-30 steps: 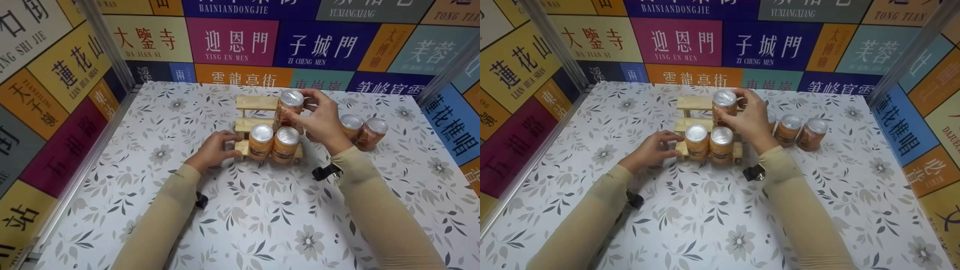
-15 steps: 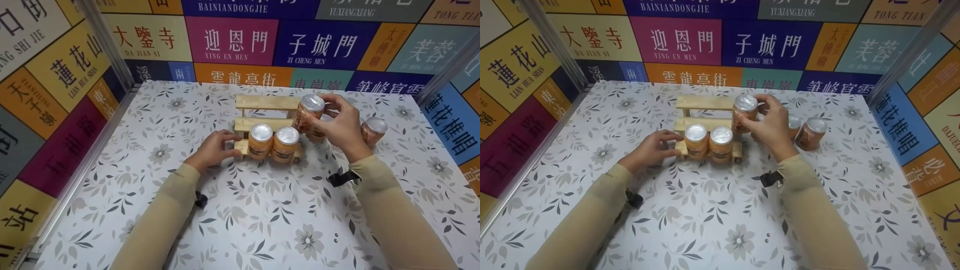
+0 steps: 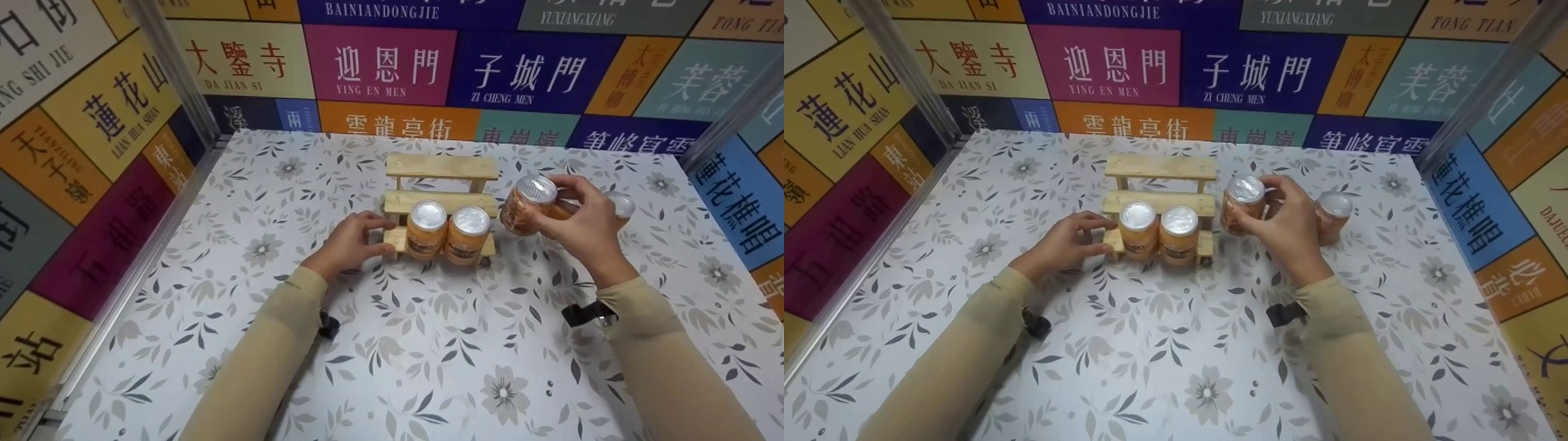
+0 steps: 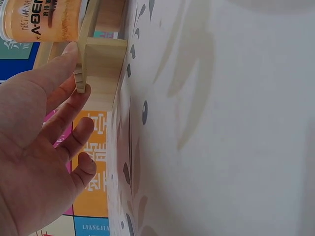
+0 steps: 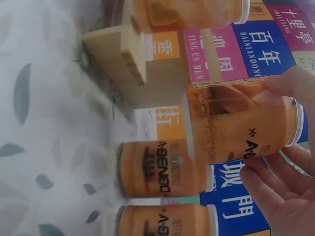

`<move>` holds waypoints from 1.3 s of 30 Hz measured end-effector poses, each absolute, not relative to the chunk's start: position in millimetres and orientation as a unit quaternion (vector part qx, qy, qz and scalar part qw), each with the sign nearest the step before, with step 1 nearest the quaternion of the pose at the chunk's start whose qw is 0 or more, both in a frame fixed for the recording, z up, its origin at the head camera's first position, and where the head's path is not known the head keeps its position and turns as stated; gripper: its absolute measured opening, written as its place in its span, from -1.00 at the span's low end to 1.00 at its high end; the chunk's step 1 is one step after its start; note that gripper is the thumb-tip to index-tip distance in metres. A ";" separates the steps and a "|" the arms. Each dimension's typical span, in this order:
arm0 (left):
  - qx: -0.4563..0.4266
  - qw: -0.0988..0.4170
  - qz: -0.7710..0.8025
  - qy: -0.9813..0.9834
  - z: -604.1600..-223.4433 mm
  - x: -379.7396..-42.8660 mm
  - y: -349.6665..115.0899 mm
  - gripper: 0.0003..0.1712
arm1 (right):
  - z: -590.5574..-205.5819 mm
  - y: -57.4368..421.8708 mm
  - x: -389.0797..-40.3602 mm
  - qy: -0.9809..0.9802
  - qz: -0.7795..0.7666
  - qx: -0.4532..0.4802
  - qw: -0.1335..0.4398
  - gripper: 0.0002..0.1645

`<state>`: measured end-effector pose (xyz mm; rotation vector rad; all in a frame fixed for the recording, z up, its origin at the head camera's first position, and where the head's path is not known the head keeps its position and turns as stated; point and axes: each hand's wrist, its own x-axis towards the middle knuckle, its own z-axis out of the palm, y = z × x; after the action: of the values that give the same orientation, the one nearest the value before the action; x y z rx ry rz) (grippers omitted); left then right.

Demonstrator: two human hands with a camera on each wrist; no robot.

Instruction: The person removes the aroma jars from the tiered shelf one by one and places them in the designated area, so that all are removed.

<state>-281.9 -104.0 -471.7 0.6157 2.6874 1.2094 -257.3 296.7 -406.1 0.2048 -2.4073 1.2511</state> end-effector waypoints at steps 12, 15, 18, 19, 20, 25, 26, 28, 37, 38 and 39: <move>0.195 0.072 0.406 0.890 -471.7 -282.1 -103.9 -0.42 | -440.1 315.6 -252.4 -0.887 0.427 0.071 0.165 -0.19; 0.195 0.072 0.404 0.891 -471.9 -282.0 -103.7 -0.41 | -445.4 316.8 -252.7 -0.896 0.410 0.062 0.158 -0.18; 0.193 0.071 0.402 0.892 -471.8 -281.5 -103.6 -0.41 | -448.9 316.9 -253.9 -0.903 0.400 0.058 0.149 -0.17; 0.194 0.070 0.402 0.892 -471.7 -281.5 -103.7 -0.41 | -450.0 316.9 -254.5 -0.903 0.400 0.057 0.143 -0.16; 0.196 0.069 0.401 0.892 -471.5 -281.4 -103.8 -0.41 | -450.6 316.9 -254.6 -0.905 0.399 0.054 0.140 -0.16; 0.199 0.068 0.402 0.891 -470.6 -282.2 -104.2 -0.42 | -452.7 318.7 -253.9 -0.910 0.394 0.047 0.124 -0.15; 0.200 0.068 0.403 0.890 -471.1 -282.1 -104.2 -0.43 | -452.7 319.2 -253.6 -0.911 0.391 0.051 0.121 -0.15; 0.202 0.069 0.406 0.889 -471.9 -282.3 -104.6 -0.43 | -452.3 319.8 -253.2 -0.913 0.388 0.058 0.112 -0.16; 0.212 0.069 0.408 0.885 -473.9 -282.9 -106.2 -0.43 | -450.7 321.5 -252.4 -0.911 0.397 0.072 0.084 -0.09; 0.212 0.069 0.408 0.885 -473.8 -283.2 -106.1 -0.43 | -450.2 321.5 -251.9 -0.911 0.398 0.070 0.083 -0.07; 0.212 0.069 0.408 0.886 -473.5 -283.4 -106.1 -0.42 | -449.7 321.7 -251.5 -0.910 0.400 0.068 0.084 -0.05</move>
<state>-283.4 -106.1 -473.5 0.6378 2.6658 1.2267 -251.5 321.7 -449.7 0.2021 -2.7171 1.1928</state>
